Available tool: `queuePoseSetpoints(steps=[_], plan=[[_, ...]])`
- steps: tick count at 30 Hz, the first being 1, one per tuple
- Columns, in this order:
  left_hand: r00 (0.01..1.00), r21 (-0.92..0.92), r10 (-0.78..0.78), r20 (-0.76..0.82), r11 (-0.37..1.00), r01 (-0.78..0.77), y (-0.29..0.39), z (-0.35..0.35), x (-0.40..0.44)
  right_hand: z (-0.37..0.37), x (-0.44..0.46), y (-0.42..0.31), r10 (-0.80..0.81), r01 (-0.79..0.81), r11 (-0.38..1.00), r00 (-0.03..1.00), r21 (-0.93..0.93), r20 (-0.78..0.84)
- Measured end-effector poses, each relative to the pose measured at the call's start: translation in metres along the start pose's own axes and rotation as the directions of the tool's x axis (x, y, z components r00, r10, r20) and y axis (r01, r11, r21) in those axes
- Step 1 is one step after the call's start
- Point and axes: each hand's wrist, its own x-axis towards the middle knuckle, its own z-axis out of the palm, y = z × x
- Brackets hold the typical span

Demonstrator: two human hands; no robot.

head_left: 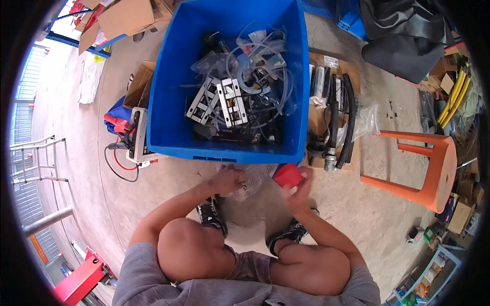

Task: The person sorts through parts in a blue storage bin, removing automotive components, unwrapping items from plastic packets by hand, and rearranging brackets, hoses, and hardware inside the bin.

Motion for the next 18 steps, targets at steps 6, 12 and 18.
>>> queuePoseSetpoints(steps=[6,12,18], plan=[[0.943,-0.533,0.160,0.293,0.846,0.022,-0.045,-0.037,0.003,0.026,-0.036,0.007,-0.278,0.450,0.893,0.503,0.027,0.818],[0.879,-0.173,-0.057,-0.474,0.984,-0.030,-0.051,-0.026,0.008,0.072,-0.012,0.042,0.049,0.381,0.847,0.639,-0.371,0.768],[0.860,0.162,-0.066,-0.506,0.972,0.170,-0.023,0.026,0.000,0.083,0.001,0.051,0.073,0.437,0.808,0.590,-0.394,0.804]])
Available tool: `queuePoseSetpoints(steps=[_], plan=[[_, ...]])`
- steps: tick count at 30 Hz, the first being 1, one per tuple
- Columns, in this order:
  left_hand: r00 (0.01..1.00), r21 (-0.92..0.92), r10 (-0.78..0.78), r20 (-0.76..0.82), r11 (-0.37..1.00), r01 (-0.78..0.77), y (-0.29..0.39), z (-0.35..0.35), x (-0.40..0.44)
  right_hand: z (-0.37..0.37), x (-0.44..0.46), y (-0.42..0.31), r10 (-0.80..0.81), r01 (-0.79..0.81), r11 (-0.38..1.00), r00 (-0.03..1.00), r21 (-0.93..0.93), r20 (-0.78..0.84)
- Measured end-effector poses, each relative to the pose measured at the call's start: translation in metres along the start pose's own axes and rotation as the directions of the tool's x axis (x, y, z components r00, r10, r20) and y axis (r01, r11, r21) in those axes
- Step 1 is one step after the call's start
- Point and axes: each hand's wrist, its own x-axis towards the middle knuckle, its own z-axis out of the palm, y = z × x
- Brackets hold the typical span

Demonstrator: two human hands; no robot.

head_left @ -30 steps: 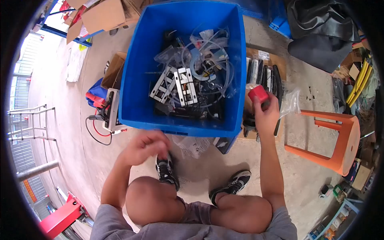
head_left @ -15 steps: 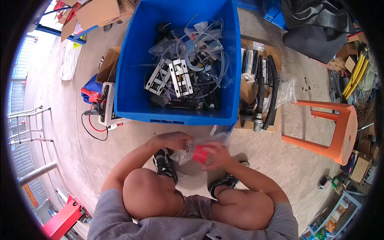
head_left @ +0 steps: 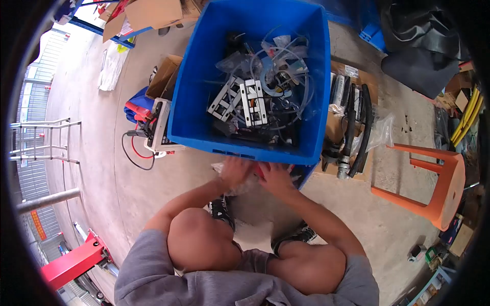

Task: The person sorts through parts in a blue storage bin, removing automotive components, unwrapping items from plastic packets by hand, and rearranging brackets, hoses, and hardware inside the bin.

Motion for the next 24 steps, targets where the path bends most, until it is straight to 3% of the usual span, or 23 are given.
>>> queuePoseSetpoints(steps=[2,3,5,6,8,9,12,14,18,20,21,23,24], plan=[[0.961,0.011,0.074,0.265,0.997,-0.079,0.032,-0.034,-0.012,-0.007,-0.006,-0.002,0.031,-0.038,0.995,0.996,-0.089,-0.080],[0.962,0.016,0.074,0.264,0.997,-0.082,0.039,-0.026,-0.019,-0.010,-0.009,-0.005,0.030,-0.038,0.995,0.996,-0.089,-0.086],[0.990,0.013,0.138,0.013,0.990,-0.138,0.043,-0.004,-0.031,-0.011,-0.016,-0.011,0.015,-0.048,0.987,0.977,-0.151,-0.211],[0.991,0.013,0.136,0.011,0.991,-0.136,0.037,0.003,-0.033,-0.004,-0.021,-0.012,0.013,-0.046,0.987,0.977,-0.154,-0.211],[0.817,0.099,0.439,0.375,0.857,-0.506,0.023,0.012,-0.040,0.014,-0.026,-0.009,-0.160,0.146,0.986,0.969,-0.083,-0.189],[0.820,0.095,0.436,0.370,0.860,-0.501,0.015,0.011,-0.040,0.017,-0.027,-0.007,-0.163,0.150,0.985,0.970,-0.085,-0.182],[0.649,0.044,0.636,0.418,0.700,-0.713,-0.009,-0.007,-0.025,0.018,-0.025,-0.005,-0.110,0.104,0.991,0.992,-0.087,-0.064],[0.683,-0.094,0.680,0.268,0.724,-0.684,-0.012,-0.037,-0.016,0.014,-0.020,0.002,0.034,-0.011,0.990,0.986,-0.140,0.164],[0.730,-0.122,0.598,0.330,0.794,-0.596,0.002,-0.087,-0.016,0.020,-0.018,0.010,0.010,0.012,0.990,0.987,-0.139,0.160],[0.606,-0.021,0.795,-0.019,0.606,-0.795,0.021,-0.159,-0.001,0.022,-0.015,0.010,0.022,0.014,0.991,0.964,-0.132,0.267],[0.564,0.052,0.805,-0.182,0.581,-0.812,0.034,-0.200,0.014,0.017,-0.014,0.006,0.023,0.012,0.991,0.965,-0.130,0.262],[0.637,0.128,0.711,-0.299,0.691,-0.711,0.034,-0.262,0.037,-0.002,-0.020,-0.011,-0.037,0.041,0.999,0.993,-0.034,0.110],[0.840,-0.008,0.459,-0.289,0.876,-0.482,0.035,-0.279,0.058,-0.004,-0.021,-0.016,-0.036,0.040,0.999,0.993,-0.035,0.113]])
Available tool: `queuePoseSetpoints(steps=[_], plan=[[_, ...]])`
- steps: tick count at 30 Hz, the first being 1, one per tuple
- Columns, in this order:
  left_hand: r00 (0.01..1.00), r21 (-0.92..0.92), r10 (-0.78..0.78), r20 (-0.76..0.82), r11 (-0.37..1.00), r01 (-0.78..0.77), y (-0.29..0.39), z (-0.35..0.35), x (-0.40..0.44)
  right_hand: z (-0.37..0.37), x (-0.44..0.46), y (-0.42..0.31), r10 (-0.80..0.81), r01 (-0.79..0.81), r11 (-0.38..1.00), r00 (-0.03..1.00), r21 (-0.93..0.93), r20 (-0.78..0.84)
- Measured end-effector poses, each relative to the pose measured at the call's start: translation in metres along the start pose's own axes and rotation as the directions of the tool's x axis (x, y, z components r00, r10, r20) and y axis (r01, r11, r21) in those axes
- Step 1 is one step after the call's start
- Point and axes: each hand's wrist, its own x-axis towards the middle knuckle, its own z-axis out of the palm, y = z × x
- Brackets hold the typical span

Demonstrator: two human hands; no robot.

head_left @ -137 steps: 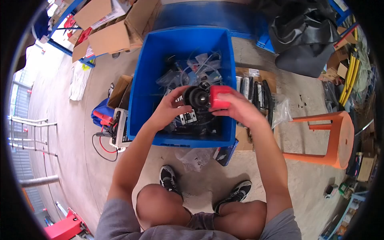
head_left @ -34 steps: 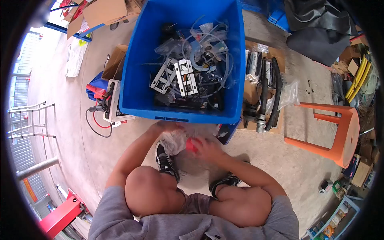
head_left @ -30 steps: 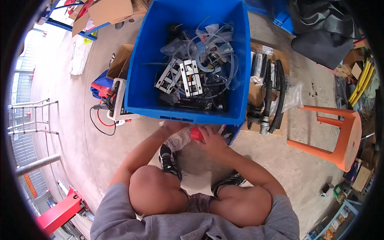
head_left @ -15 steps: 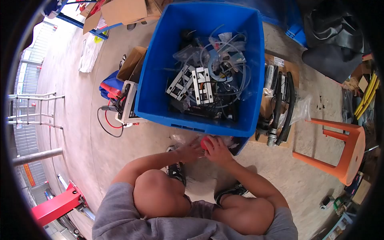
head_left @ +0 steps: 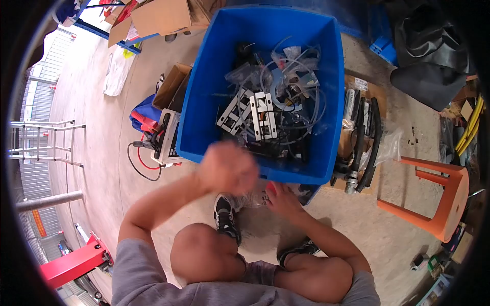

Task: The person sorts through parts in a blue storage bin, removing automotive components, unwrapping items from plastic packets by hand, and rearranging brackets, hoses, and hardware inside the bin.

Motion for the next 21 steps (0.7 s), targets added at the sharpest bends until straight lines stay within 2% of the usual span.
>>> queuePoseSetpoints(steps=[1,2,3,4,5,7,8,10,11,12,13,16,18,19,21], plan=[[0.949,-0.036,-0.312,0.035,0.949,0.313,-0.014,-0.003,0.025,-0.002,0.001,-0.005,-0.030,0.029,0.999,0.997,-0.027,-0.072],[0.868,0.011,-0.495,0.046,0.869,0.495,-0.039,0.004,0.043,-0.005,0.002,-0.009,-0.063,0.055,0.997,0.988,-0.058,-0.144],[0.796,0.263,-0.576,0.185,0.810,0.524,-0.074,0.019,0.046,-0.008,0.003,-0.013,-0.058,0.050,0.997,0.988,-0.064,-0.145],[0.692,0.379,-0.670,0.270,0.734,0.563,-0.116,0.050,0.038,-0.011,0.004,-0.017,-0.097,0.089,0.994,0.985,-0.062,-0.139],[0.514,0.467,-0.737,0.438,0.675,0.571,-0.136,0.063,0.045,-0.015,0.005,-0.020,-0.114,0.106,0.992,0.984,-0.065,-0.138],[0.413,0.562,-0.797,0.441,0.604,0.565,-0.157,0.101,0.042,-0.024,0.005,-0.025,-0.122,0.122,0.992,0.983,-0.010,-0.139],[0.418,0.558,-0.793,0.443,0.609,0.564,-0.162,0.111,0.043,-0.026,0.003,-0.023,-0.115,0.118,0.993,0.983,0.018,-0.141],[0.242,0.536,-0.897,0.371,0.419,0.733,-0.173,0.128,0.043,-0.030,-0.002,-0.020,-0.095,0.102,0.994,0.979,0.034,-0.183],[0.258,0.432,-0.879,0.400,0.429,0.793,-0.194,0.139,0.033,-0.033,-0.006,-0.019,-0.083,0.091,0.995,0.975,0.032,-0.206],[0.263,0.434,-0.875,0.406,0.438,0.787,-0.199,0.141,0.027,-0.035,-0.009,-0.018,-0.071,0.080,0.996,0.971,0.030,-0.229],[0.240,0.396,-0.828,0.507,0.471,0.788,-0.207,0.142,0.023,-0.040,-0.011,-0.016,-0.054,0.069,0.996,0.968,0.053,-0.245],[0.283,0.416,-0.810,0.514,0.524,0.743,-0.210,0.159,0.015,-0.037,-0.017,-0.014,-0.023,0.044,0.996,0.968,0.078,-0.250],[0.341,0.421,-0.938,0.061,0.334,0.843,-0.194,0.161,0.017,-0.035,-0.015,-0.010,-0.027,0.045,0.997,0.969,0.070,-0.246],[0.339,0.419,-0.939,0.054,0.330,0.846,-0.195,0.156,0.018,-0.035,-0.013,-0.009,-0.112,0.129,0.990,0.968,0.064,-0.223],[0.206,0.453,-0.958,0.200,0.277,0.847,-0.199,0.146,0.025,-0.042,-0.012,-0.011,-0.203,0.217,0.975,0.959,0.051,-0.199]])
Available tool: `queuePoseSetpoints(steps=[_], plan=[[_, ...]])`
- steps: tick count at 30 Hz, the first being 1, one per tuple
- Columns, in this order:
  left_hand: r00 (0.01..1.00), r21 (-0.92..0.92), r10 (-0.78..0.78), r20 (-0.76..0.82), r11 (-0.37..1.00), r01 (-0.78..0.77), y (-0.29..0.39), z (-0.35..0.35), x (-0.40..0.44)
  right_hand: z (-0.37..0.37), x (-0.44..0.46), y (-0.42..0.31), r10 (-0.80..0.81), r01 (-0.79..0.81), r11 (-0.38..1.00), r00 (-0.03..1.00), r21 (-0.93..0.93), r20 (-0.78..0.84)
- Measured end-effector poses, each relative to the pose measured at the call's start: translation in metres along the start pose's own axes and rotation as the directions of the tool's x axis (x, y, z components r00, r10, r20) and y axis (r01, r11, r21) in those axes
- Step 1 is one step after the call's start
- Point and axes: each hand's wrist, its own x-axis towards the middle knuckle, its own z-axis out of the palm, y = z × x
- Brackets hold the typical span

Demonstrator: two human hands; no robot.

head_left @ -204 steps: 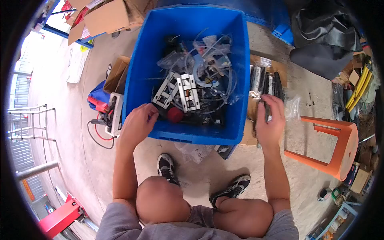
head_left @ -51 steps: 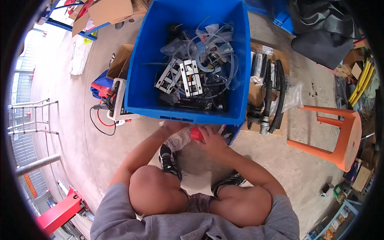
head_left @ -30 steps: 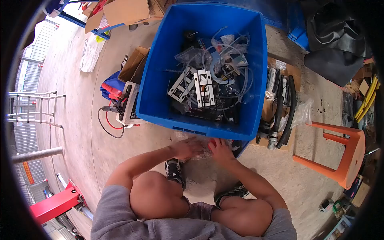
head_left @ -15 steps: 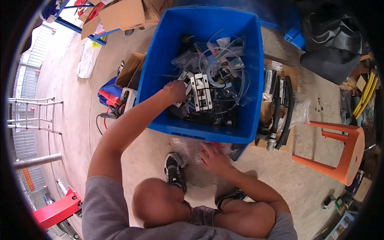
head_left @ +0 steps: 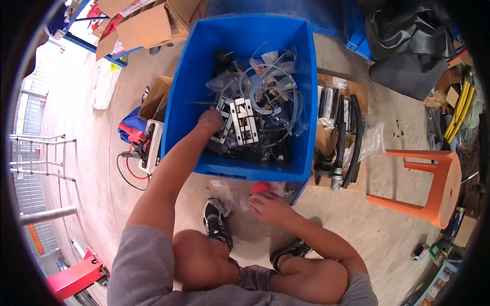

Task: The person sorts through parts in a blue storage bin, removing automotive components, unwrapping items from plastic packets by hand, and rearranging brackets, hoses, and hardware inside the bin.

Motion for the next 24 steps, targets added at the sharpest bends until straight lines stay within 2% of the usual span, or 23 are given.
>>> queuePoseSetpoints(steps=[1,3,4,5,6,8,10,11,12,13,14,15,17,18,19,21,22,23,24], plan=[[1.000,-0.003,0.003,-0.002,1.000,-0.003,-0.006,-0.003,0.003,-0.021,0.007,-0.014,-0.019,0.019,0.998,1.000,0.059,0.001],[0.989,-0.074,0.127,0.080,0.990,-0.121,-0.022,-0.010,0.013,-0.076,0.027,-0.040,-0.027,0.027,0.993,1.000,0.113,-0.005],[0.988,-0.078,0.130,0.088,0.989,-0.123,-0.024,-0.015,0.010,-0.113,0.042,-0.053,-0.086,0.100,0.986,0.991,0.134,-0.102],[0.967,-0.152,0.181,0.179,0.976,-0.155,-0.025,-0.028,0.005,-0.140,0.057,-0.058,-0.147,0.177,0.974,0.970,0.143,-0.196],[0.935,-0.231,0.240,0.261,0.956,-0.181,-0.026,-0.036,0.002,-0.156,0.073,-0.056,-0.147,0.174,0.975,0.972,0.138,-0.186],[0.919,-0.289,0.252,0.304,0.943,-0.163,-0.027,-0.039,-0.001,-0.181,0.110,-0.046,-0.133,0.146,0.987,0.973,0.062,-0.188],[0.900,-0.346,0.265,0.346,0.928,-0.141,-0.025,-0.043,-0.006,-0.183,0.151,-0.021,-0.027,0.031,0.999,0.989,0.025,-0.144],[0.853,-0.341,0.304,0.424,0.926,-0.161,-0.020,-0.046,-0.010,-0.181,0.172,-0.005,0.048,-0.050,0.998,0.996,-0.023,-0.080],[0.799,-0.339,0.340,0.497,0.923,-0.182,-0.016,-0.049,-0.013,-0.178,0.193,0.008,0.222,-0.221,0.975,0.974,-0.036,0.033],[0.799,-0.350,0.345,0.492,0.919,-0.182,-0.014,-0.050,-0.016,-0.152,0.210,0.039,0.308,-0.300,0.949,0.948,-0.102,0.080],[0.754,-0.316,0.345,0.558,0.929,-0.192,-0.012,-0.050,-0.020,-0.149,0.228,0.046,0.472,-0.448,0.881,0.857,-0.152,0.207],[0.703,-0.283,0.339,0.625,0.938,-0.201,-0.010,-0.050,-0.026,-0.135,0.241,0.060,0.545,-0.508,0.839,0.788,-0.196,0.287],[0.683,-0.213,0.393,0.616,0.918,-0.336,-0.005,-0.054,-0.034,-0.092,0.267,0.098,0.683,-0.649,0.719,0.595,-0.247,0.425],[0.684,-0.286,0.366,0.631,0.929,-0.234,-0.008,-0.042,-0.030,-0.083,0.273,0.099,0.687,-0.669,0.707,0.571,-0.230,0.450],[0.686,-0.280,0.364,0.630,0.930,-0.236,-0.013,-0.032,-0.021,-0.074,0.277,0.100,0.691,-0.691,0.691,0.548,-0.210,0.471],[0.687,-0.276,0.331,0.646,0.941,-0.194,-0.023,-0.017,-0.011,-0.016,0.261,0.123,0.804,-0.820,0.570,0.547,-0.042,0.236],[0.715,-0.222,0.381,0.586,0.924,-0.310,-0.028,-0.066,-0.042,-0.014,0.262,0.125,0.819,-0.842,0.539,0.516,-0.031,0.251],[0.725,-0.218,0.380,0.574,0.925,-0.312,-0.033,-0.047,-0.021,-0.013,0.265,0.128,0.834,-0.863,0.504,0.481,-0.021,0.270],[0.780,-0.195,0.349,0.520,0.937,-0.290,-0.041,-0.003,0.010,-0.014,0.266,0.131,0.809,-0.821,0.565,0.531,-0.082,0.254]])
